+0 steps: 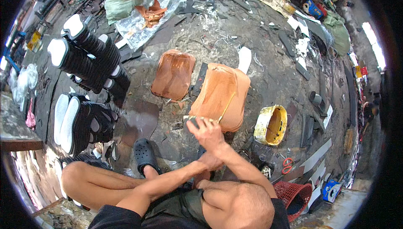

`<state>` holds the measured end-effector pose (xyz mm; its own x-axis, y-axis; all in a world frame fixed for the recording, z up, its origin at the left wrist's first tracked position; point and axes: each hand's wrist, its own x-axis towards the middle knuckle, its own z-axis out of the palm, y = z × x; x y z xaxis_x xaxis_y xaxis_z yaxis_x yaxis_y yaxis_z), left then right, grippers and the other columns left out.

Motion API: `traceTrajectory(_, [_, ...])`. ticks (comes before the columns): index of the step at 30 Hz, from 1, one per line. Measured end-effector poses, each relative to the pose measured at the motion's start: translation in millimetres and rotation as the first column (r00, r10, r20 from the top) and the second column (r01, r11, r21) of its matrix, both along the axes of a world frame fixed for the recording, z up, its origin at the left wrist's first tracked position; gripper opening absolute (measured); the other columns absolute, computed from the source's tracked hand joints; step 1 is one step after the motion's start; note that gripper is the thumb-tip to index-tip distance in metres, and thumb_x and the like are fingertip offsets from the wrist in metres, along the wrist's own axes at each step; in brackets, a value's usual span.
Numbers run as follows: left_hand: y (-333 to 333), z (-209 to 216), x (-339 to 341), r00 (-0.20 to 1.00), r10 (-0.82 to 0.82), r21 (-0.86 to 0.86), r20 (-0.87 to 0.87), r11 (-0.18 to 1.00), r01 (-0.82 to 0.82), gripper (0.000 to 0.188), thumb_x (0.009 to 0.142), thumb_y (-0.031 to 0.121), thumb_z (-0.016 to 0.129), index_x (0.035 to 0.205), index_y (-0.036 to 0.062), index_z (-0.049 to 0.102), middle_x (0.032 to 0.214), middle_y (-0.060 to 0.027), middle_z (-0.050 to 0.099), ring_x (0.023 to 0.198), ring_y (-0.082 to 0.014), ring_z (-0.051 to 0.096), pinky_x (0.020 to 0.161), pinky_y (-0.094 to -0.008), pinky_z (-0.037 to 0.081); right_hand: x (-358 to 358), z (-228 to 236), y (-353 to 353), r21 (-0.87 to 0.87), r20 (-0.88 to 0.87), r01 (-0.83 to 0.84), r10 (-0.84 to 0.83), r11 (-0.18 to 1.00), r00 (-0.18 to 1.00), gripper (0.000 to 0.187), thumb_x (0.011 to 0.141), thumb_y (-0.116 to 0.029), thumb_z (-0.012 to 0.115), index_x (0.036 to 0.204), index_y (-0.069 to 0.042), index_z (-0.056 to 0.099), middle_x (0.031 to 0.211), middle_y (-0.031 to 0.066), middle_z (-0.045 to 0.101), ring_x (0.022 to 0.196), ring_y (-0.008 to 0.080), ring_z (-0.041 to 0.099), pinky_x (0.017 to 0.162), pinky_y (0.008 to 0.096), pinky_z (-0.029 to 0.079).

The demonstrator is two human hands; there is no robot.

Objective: The person cuts brown leather pieces using red-handled scissors, stacks them, then applies glue from a yellow container with a brush to the surfaces of the leather pieces. The person works while sitting on the floor in a cluttered workshop.

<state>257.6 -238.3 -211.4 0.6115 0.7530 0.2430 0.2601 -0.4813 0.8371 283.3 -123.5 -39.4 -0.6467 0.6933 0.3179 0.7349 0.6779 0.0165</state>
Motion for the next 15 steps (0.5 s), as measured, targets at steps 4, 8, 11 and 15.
traceTrajectory(4, [40.5,74.7,-4.1,0.986,-0.035,-0.057,-0.165,0.998,0.026,0.049,0.086,0.013,0.063,0.134,0.0029,0.056,0.137,-0.0177,0.056,0.129,-0.0278,0.053,0.091,-0.0355,0.054,33.9,58.7,3.9,-0.276,-0.53,-0.044,-0.114,0.96,0.84,0.05,0.076,0.001,0.063,0.122,-0.018,0.068,0.114,0.0094,0.072,0.1,0.0244,0.071,0.082,0.0383,0.059])
traceTrajectory(8, [117.1,141.9,-8.8,0.846,0.238,0.412,-0.478,0.911,-0.023,0.06,0.081,0.008,0.061,0.139,-0.0017,0.05,0.146,-0.0174,0.051,0.14,-0.026,0.045,0.081,-0.036,0.06,106.5,112.2,88.4,-0.364,-0.632,0.036,-0.275,0.931,0.725,0.053,0.072,0.013,0.057,0.118,-0.01,0.069,0.118,0.0114,0.071,0.107,0.0306,0.07,0.089,0.0363,0.057])
traceTrajectory(11, [108.9,109.8,-10.3,0.843,0.306,0.53,-0.442,0.847,-0.03,0.055,0.084,0.008,0.057,0.137,-0.0021,0.054,0.148,-0.0161,0.051,0.14,-0.0273,0.046,0.082,-0.0317,0.061,138.4,66.6,146.9,-0.56,-0.504,-0.087,-0.256,0.824,0.825,0.053,0.072,0.014,0.056,0.111,-0.015,0.076,0.115,0.0092,0.073,0.105,0.0309,0.07,0.088,0.0349,0.057])
traceTrajectory(15, [95.3,105.8,-8.4,0.804,0.321,0.522,-0.5,0.853,-0.015,0.053,0.086,0.011,0.056,0.137,-0.0037,0.054,0.148,-0.0151,0.052,0.14,-0.0271,0.047,0.092,-0.0324,0.057,159.3,16.1,190.9,-0.627,-0.345,0.035,-0.317,0.778,0.883,0.049,0.072,0.009,0.058,0.105,-0.02,0.079,0.108,0.0054,0.075,0.108,0.0288,0.068,0.092,0.0356,0.056])
